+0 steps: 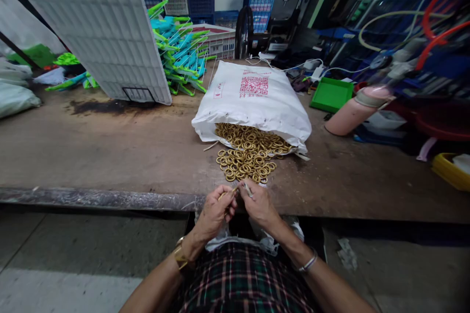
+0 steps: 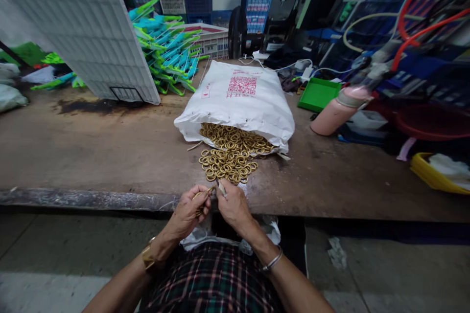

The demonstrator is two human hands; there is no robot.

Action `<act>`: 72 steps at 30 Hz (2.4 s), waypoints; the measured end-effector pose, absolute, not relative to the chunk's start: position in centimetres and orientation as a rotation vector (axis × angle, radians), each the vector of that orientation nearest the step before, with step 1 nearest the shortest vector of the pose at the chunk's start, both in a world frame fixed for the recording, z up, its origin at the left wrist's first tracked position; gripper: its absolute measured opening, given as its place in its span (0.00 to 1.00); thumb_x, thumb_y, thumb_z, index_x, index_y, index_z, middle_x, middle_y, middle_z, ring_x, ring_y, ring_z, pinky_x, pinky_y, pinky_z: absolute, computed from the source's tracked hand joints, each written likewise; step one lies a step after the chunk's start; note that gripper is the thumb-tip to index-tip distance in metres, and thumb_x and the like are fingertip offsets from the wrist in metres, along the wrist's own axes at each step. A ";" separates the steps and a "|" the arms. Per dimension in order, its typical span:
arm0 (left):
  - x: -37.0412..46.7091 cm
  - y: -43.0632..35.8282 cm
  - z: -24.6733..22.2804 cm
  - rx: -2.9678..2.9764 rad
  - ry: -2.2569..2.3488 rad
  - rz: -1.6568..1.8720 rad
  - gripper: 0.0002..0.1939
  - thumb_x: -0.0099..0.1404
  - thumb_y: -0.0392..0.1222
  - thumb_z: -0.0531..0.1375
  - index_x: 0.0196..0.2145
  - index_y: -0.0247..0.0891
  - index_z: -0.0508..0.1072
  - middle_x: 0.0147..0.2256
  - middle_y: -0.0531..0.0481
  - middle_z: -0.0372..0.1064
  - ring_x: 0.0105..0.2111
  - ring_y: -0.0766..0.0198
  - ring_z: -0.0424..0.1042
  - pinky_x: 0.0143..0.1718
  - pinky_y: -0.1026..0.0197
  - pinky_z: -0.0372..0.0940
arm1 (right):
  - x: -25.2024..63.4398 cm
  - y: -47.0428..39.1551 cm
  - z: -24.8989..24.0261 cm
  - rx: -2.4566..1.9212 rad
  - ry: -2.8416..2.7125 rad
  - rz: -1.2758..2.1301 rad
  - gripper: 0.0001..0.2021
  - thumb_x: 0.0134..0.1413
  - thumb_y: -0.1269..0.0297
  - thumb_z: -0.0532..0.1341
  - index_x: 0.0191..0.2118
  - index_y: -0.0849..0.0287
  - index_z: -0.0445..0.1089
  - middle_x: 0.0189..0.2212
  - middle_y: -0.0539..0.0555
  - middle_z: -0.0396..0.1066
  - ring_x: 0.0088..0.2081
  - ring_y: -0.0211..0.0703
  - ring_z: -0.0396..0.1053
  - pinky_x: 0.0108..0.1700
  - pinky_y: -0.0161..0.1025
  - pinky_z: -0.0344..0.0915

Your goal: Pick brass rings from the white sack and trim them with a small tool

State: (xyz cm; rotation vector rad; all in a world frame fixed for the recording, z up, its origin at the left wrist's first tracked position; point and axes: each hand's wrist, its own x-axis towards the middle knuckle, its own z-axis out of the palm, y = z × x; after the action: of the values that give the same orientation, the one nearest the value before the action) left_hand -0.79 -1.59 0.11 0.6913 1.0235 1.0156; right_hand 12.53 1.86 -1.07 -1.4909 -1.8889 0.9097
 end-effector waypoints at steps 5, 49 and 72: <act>-0.8 -1.5 0.0 0.753 1.049 1.032 0.18 0.54 0.55 0.58 0.29 0.36 0.62 0.21 0.57 0.60 0.17 0.75 0.57 0.15 0.72 0.49 | 12.8 1.2 -1.1 -1.507 -2.183 0.754 0.08 0.49 0.72 0.49 0.28 0.57 0.64 0.22 0.49 0.66 0.24 0.36 0.61 0.28 0.32 0.50; -1.3 -2.5 0.5 0.355 0.712 0.966 0.14 0.53 0.44 0.63 0.35 0.35 0.66 0.30 0.49 0.65 0.19 0.74 0.60 0.14 0.73 0.47 | 12.6 5.9 0.3 -1.979 -2.252 0.147 0.09 0.57 0.64 0.50 0.38 0.57 0.65 0.36 0.55 0.67 0.32 0.41 0.65 0.28 0.35 0.49; -1.5 -1.0 0.2 0.362 0.832 1.039 0.17 0.48 0.43 0.66 0.33 0.34 0.68 0.25 0.53 0.64 0.20 0.73 0.63 0.13 0.74 0.46 | 13.1 3.4 0.6 -1.481 -1.385 1.430 0.06 0.43 0.63 0.54 0.29 0.59 0.65 0.17 0.43 0.60 0.19 0.31 0.55 0.22 0.30 0.52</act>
State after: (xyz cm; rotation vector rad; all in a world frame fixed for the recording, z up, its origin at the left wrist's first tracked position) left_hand -1.51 -1.01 0.25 0.3620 0.8321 1.0390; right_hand 13.07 3.38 0.58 -1.4811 -1.3851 1.4304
